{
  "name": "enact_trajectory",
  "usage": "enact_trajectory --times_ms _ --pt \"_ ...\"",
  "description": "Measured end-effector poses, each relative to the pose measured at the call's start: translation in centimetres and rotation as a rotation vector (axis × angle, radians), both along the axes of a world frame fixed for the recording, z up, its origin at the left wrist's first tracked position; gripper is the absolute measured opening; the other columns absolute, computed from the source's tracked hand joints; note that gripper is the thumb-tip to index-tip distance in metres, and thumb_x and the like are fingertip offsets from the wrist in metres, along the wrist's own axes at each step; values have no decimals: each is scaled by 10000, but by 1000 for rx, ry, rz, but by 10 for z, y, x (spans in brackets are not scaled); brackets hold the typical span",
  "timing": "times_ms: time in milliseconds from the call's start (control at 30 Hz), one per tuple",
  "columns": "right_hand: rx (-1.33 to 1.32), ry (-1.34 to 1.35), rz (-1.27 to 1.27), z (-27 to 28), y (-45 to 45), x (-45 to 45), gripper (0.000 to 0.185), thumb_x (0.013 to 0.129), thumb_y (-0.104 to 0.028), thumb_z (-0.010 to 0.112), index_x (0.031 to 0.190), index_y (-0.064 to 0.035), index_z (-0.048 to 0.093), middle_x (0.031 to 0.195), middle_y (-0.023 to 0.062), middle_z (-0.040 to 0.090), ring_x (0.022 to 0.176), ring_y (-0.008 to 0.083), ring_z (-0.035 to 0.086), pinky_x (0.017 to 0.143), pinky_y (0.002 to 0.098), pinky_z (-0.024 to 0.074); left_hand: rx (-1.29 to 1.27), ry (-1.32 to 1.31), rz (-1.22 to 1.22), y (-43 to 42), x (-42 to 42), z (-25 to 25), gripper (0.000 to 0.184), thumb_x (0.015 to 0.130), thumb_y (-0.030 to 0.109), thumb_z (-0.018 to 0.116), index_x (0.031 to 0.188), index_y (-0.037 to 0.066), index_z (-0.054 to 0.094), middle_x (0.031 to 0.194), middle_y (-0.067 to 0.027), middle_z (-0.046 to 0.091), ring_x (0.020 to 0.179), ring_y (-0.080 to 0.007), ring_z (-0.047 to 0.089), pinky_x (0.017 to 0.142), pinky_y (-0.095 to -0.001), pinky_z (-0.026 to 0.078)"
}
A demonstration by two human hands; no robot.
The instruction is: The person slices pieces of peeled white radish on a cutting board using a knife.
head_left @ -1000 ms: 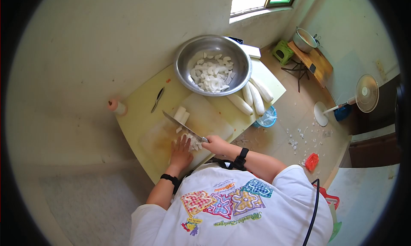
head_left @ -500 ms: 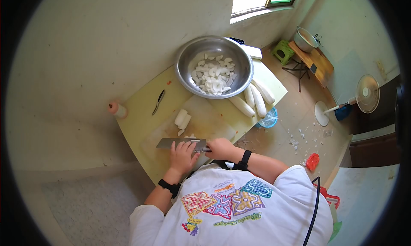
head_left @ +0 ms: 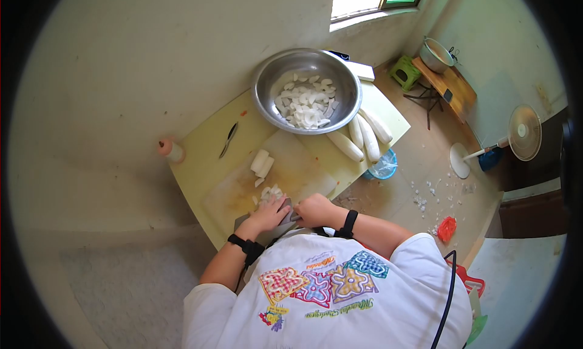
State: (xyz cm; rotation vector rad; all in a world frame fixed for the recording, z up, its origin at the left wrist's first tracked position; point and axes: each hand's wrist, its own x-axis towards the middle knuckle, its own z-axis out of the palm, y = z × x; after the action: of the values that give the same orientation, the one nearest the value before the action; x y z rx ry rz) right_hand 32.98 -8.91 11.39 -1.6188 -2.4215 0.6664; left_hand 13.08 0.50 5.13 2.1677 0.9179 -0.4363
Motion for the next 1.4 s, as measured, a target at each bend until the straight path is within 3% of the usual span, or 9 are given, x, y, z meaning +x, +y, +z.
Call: enact_trajectory --times_ms 100,200,300,400,633,933,1100,1233,1400 --pt "4 -1 -13 2 -1 -2 236 703 -301 693 729 -68 665 635 126 639 599 324 646 565 427 518 90 -202 46 15 -12 -55 683 963 552 413 1529 203 259 1572 -204 225 1429 -421 242 1100 -647 223" --pt "40 37 -18 4 -3 -1 231 705 -301 691 716 -71 664 637 122 638 602 323 645 569 426 519 180 -61 114 -1 3 49 661 970 513 427 1511 152 305 1561 -214 247 1426 -411 260 1105 -641 214" --pt "38 32 -19 6 -5 -1 232 703 -303 691 709 -73 663 643 123 641 607 323 646 571 424 520 139 -434 -75 -7 -9 30 609 985 498 399 1494 167 350 1563 -188 266 1433 -391 262 1103 -646 210" --pt "48 16 -11 11 -5 -3 235 697 -308 690 710 -74 663 645 121 642 612 322 647 573 426 520 51 -206 -153 -22 -11 34 581 992 490 373 1494 196 355 1573 -143 271 1437 -370 265 1109 -648 195" --pt "9 -41 54 7 -4 -10 244 684 -313 686 713 -71 662 650 115 643 617 320 651 580 432 522 -46 -220 -65 -10 -19 12 554 999 482 350 1499 243 349 1582 -113 263 1440 -369 261 1108 -663 179" --pt "-25 16 -16 5 -6 -4 248 683 -313 684 735 -71 670 679 127 646 650 336 647 602 433 522 184 -241 266 26 -69 9 653 948 483 486 1448 69 410 1528 -165 351 1400 -325 343 1139 -407 293" --pt "-132 -8 -185 13 -23 18 269 723 -338 683 788 -77 687 726 145 663 703 340 655 649 447 524 214 -60 540 27 -118 26 599 883 484 605 1268 27 561 1272 -211 586 1197 -345 551 992 -426 441" --pt "-162 -24 -208 14 -31 22 282 750 -357 674 792 -79 683 728 151 661 714 342 654 659 447 524 49 5 670 16 -116 31 540 875 451 628 1194 17 594 1149 -210 630 1075 -352 601 927 -413 475" --pt "-160 9 -273 0 -36 22 284 751 -359 673 788 -77 675 739 156 662 724 353 653 670 454 522 181 -285 652 30 -137 -64 499 883 403 617 1179 3 597 1048 -186 634 981 -314 613 855 -404 491"
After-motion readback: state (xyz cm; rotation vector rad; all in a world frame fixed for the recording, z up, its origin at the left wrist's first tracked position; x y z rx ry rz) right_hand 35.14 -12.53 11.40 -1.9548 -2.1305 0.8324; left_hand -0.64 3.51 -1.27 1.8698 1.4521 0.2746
